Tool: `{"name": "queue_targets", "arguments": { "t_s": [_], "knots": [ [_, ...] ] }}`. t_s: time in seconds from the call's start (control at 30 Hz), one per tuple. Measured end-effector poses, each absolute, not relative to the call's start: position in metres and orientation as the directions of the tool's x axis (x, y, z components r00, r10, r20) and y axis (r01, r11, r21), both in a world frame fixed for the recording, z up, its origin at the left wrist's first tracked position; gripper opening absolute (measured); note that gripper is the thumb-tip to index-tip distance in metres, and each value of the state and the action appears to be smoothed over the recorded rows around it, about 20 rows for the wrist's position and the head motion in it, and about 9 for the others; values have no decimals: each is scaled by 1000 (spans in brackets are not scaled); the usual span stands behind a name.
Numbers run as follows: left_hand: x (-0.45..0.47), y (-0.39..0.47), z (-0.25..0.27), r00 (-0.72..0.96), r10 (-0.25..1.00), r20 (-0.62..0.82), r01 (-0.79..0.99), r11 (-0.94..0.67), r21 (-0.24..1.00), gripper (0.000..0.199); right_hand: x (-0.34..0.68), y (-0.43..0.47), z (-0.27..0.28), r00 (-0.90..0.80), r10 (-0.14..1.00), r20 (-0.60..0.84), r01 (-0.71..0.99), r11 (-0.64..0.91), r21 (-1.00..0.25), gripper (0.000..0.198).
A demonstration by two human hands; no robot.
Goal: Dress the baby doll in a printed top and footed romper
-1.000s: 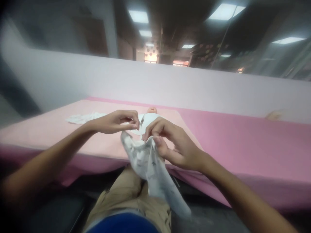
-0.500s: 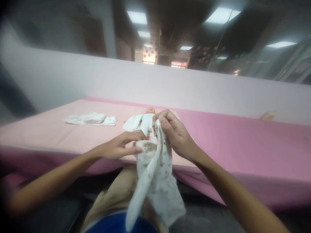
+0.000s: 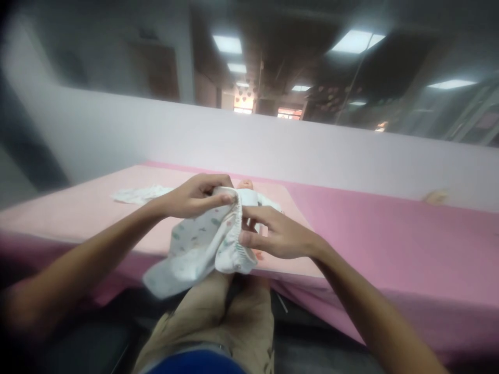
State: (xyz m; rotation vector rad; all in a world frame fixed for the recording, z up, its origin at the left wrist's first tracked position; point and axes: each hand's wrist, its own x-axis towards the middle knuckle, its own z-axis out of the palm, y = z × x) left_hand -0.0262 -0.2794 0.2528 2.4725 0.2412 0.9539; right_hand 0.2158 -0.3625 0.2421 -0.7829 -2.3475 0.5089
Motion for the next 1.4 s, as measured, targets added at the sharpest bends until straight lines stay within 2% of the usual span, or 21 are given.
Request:
{"name": "queue_targets", "arguments": {
  "t_s": [0.03, 0.1, 0.3, 0.47, 0.6, 0.7, 0.83, 0.9, 0.97, 1.03, 1.1, 1.17, 1.27, 1.4],
  "knots": [
    [-25, -281, 258, 760, 304, 574, -3, -882, 471, 33, 211, -363, 244, -642, 618, 454, 404, 776, -484, 42],
    [-26, -282, 267, 772, 275, 573, -5, -899, 438, 32, 205, -363, 249, -660, 614, 434, 389, 773, -501, 33],
    [-45, -276, 279, 802, 323, 503, 42, -870, 492, 32, 215, -357, 263, -478, 784, 395, 290, 566, -772, 22],
    [-46, -270, 280, 850, 259, 459, -6, -866, 501, 35, 219, -352, 273, -499, 778, 382, 282, 563, -777, 28],
    [-42, -267, 280, 819, 260, 512, -134, -781, 610, 35, 212, -350, 277, -650, 747, 142, 419, 508, -753, 44],
    [-40, -265, 278, 813, 274, 513, -169, -733, 659, 36, 209, -342, 274, -790, 614, 4, 404, 525, -749, 53],
    [-37, -264, 274, 818, 290, 497, -139, -739, 659, 36, 205, -329, 265, -890, 448, 85, 215, 577, -788, 63],
    [-37, -263, 271, 830, 280, 483, -110, -766, 634, 35, 201, -327, 260, -897, 425, 121, 180, 602, -778, 55],
    [-39, -261, 269, 863, 248, 441, -79, -795, 601, 37, 197, -328, 255, -858, 487, 163, 215, 629, -747, 39],
    [-44, -258, 266, 892, 227, 390, -52, -807, 588, 38, 193, -331, 249, -771, 596, 223, 277, 630, -725, 28],
    [-49, -254, 263, 883, 256, 394, -35, -800, 598, 34, 190, -331, 238, -677, 685, 269, 296, 588, -753, 28],
    [-50, -252, 260, 831, 319, 456, -23, -799, 601, 31, 186, -328, 225, -613, 741, 273, 271, 522, -809, 32],
    [-45, -255, 259, 739, 375, 559, -19, -819, 574, 29, 175, -323, 206, -611, 752, 245, 243, 473, -847, 40],
    [-41, -262, 260, 740, 399, 542, -19, -793, 609, 26, 159, -323, 197, -746, 638, 192, 270, 552, -789, 46]
  ]
}}
